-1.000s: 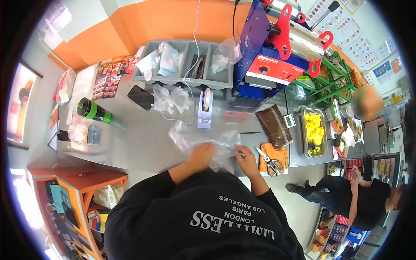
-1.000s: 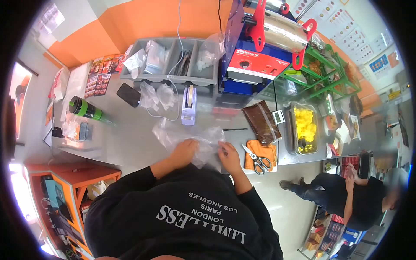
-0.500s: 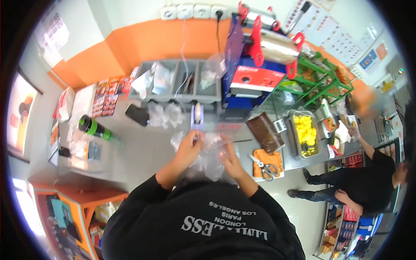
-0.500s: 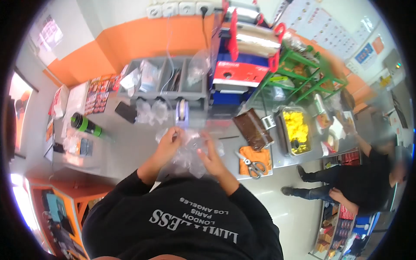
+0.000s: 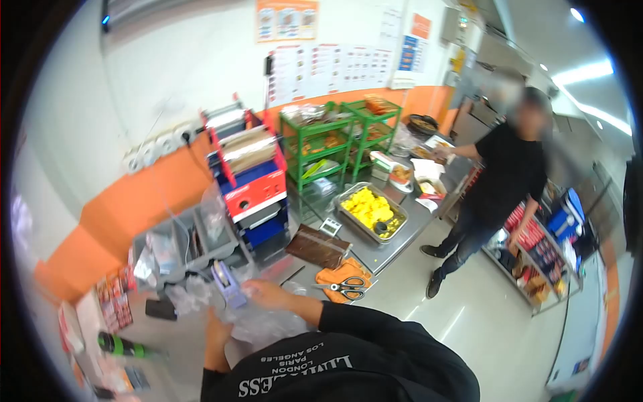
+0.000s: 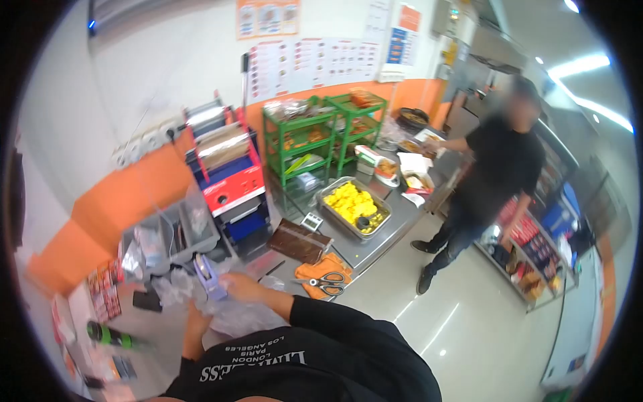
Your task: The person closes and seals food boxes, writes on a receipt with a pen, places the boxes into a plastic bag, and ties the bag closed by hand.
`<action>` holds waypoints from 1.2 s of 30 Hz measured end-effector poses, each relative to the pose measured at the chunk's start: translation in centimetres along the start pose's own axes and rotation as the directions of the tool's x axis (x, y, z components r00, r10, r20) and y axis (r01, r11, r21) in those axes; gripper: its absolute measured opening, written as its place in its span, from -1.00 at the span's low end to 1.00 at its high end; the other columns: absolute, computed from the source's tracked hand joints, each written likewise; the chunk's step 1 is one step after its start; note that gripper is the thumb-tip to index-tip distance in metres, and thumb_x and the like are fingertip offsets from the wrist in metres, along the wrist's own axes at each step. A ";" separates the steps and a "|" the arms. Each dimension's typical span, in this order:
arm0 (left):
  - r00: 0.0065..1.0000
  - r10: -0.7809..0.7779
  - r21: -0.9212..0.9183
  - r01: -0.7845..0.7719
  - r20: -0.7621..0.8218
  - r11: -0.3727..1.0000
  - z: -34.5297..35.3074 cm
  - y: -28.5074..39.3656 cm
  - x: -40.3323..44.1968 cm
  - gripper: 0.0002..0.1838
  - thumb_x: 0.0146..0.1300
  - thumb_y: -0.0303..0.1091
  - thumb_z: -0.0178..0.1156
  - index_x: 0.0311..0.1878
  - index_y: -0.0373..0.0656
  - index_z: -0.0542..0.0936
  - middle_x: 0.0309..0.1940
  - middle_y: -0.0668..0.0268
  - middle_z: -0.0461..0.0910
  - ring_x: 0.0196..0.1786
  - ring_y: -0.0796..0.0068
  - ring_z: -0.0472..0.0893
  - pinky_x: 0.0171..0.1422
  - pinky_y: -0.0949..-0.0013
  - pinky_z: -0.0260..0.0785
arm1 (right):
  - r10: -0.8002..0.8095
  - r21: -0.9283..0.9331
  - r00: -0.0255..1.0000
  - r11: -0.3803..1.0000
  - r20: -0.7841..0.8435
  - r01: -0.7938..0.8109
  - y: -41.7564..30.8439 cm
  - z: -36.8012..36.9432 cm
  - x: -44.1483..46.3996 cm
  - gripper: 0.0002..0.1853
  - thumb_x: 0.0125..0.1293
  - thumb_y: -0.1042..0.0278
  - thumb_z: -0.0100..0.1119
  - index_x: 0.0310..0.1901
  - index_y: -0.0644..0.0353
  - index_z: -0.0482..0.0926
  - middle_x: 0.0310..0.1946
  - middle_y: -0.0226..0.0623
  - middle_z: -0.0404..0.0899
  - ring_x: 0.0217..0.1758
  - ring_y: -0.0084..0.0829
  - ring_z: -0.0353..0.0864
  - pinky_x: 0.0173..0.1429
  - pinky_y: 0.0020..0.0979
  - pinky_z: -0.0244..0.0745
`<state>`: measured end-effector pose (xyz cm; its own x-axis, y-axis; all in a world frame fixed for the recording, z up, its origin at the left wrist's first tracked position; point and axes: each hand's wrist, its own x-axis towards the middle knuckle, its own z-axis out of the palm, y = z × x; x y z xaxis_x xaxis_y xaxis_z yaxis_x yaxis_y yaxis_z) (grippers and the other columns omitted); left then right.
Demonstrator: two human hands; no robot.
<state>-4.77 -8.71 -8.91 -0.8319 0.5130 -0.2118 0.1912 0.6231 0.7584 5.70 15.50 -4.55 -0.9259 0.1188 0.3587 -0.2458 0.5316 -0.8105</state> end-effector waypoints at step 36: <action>0.937 0.312 -0.062 -0.306 0.157 0.950 5.3 11.0 -4.3 -0.81 0.35 -0.35 0.11 -0.11 -0.26 0.42 -0.50 -0.02 0.59 -0.41 0.03 0.67 -0.31 0.10 0.44 | 0.691 -0.739 0.451 0.667 0.565 -0.098 -0.7 -2.4 -9.6 -0.76 0.12 0.38 0.26 -0.17 0.24 0.73 -0.07 -0.04 0.68 -0.02 -0.10 0.69 0.03 -0.18 0.59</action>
<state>3.68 -0.90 -2.92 -0.6381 0.7677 -0.0581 0.4043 0.3984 0.8233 15.48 15.94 -6.31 -0.7492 -0.0525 -0.6603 0.1387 0.9623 -0.2338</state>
